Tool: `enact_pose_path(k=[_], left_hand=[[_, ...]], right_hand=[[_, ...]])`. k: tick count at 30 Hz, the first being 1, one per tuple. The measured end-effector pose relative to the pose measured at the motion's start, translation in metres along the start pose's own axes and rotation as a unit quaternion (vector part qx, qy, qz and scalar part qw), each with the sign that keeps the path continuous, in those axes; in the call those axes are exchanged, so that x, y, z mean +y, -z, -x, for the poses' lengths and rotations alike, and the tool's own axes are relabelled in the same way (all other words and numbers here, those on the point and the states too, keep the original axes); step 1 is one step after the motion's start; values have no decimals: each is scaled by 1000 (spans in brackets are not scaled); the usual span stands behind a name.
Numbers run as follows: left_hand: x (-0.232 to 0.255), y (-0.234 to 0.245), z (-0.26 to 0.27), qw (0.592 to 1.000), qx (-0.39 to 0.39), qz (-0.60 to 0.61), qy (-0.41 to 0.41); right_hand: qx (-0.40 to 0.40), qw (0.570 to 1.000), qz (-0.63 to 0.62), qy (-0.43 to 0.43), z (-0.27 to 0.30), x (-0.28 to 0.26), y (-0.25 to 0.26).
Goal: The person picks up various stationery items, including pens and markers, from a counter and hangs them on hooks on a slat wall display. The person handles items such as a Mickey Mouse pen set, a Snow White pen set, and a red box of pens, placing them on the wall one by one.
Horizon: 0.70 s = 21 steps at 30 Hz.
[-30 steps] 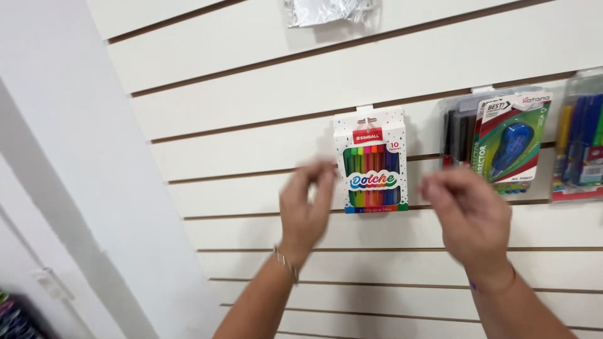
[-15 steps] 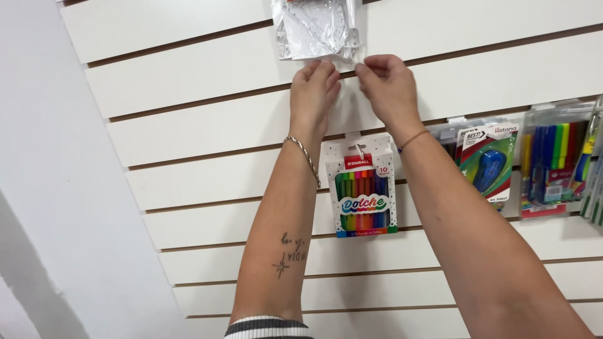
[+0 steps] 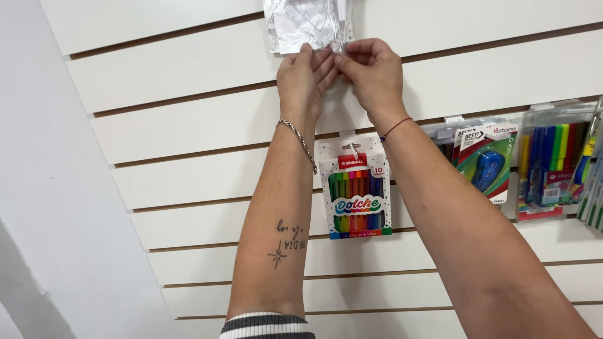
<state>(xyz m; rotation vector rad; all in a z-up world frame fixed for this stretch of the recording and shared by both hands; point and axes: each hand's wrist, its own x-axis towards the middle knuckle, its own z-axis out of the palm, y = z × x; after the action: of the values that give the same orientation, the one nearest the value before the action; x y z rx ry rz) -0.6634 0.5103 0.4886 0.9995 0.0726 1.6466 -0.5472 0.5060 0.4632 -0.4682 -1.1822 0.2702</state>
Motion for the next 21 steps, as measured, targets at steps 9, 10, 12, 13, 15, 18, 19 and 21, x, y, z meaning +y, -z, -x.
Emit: enact_pose_path(k=[9,10,12,13,15,18,19,21], left_hand=[[12,-4,6,999,11,-29,-10],[13,-4,7,999,10,-34,-12],[14,-7,8,999,9,-41,-13],[13,-9,8,999,9,-39,-9],[9,-10,6,999,11,-37,-3],[3,-11,-1,1000,15,-21,-4],[2,-11,-2,1000,16,-22,-5],[1,-12,-3,1000,16,-24,-5]], right_hand=[[10,999,-41,-31,6,-14,1],[15,998,-50,-33,6,-13,1],[20,997,-61,-35,5,-13,2],[28,998,-49,-20,6,-13,3],[37,999,-36,-7,6,-8,5],[24,995,-91,38,4,-1,5],[29,996,-86,-12,7,-5,4],[36,994,-81,-62,13,-16,3]])
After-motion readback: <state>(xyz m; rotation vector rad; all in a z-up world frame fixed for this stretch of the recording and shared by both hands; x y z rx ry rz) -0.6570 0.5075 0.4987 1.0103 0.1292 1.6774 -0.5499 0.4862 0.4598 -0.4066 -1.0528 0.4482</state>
